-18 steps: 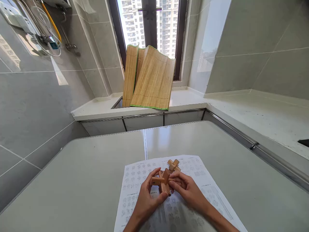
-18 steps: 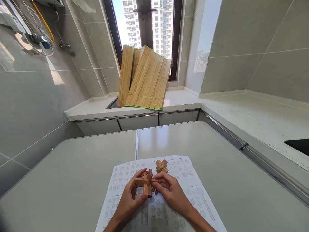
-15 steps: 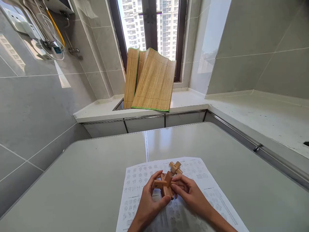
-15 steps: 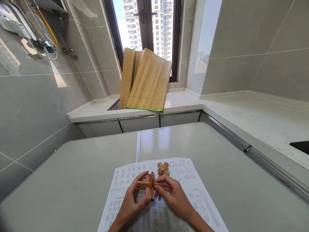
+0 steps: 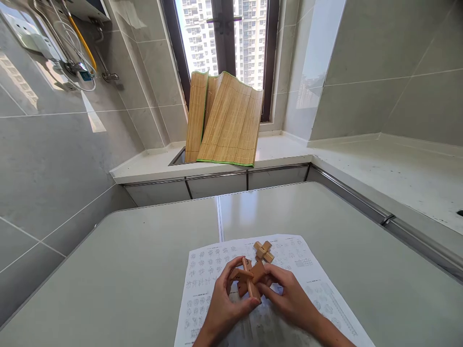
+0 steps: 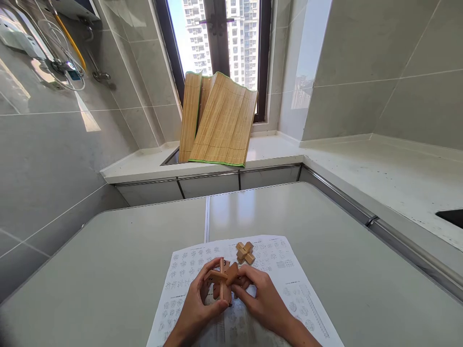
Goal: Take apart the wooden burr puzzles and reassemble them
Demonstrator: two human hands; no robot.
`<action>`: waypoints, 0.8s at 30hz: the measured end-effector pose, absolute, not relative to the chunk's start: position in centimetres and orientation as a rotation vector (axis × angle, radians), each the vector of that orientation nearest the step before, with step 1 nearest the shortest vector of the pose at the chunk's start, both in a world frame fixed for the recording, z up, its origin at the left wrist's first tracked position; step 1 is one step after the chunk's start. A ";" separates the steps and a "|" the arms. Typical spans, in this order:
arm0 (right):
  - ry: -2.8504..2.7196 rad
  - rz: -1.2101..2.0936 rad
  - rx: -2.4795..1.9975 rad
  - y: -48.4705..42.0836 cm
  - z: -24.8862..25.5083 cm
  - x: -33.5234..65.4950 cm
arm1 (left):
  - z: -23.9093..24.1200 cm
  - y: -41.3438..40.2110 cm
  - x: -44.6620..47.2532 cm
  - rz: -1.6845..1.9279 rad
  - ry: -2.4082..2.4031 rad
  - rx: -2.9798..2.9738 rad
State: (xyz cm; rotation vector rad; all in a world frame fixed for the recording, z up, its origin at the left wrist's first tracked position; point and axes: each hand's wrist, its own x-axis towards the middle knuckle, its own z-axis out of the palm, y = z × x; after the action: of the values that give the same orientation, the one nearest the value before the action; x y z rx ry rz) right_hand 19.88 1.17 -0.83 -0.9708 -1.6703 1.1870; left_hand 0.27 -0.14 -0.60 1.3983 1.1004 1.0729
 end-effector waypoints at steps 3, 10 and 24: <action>-1.590 1.290 -0.937 1.1 -0.9 19.9 | -0.8 0.0 0.3 1.085 1.069 1.350; -1.495 1.440 -0.886 1.2 -0.5 20.1 | -0.3 0.1 0.5 1.122 0.928 1.190; -1.318 1.831 -0.667 1.4 -0.6 20.2 | -0.3 0.1 -0.1 1.082 0.896 1.244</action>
State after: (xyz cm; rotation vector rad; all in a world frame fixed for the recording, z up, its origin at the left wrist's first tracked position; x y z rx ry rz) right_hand 20.19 1.44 -0.60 -0.6667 -1.3180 1.8305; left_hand -0.05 0.12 -0.28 1.2441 0.8956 1.0818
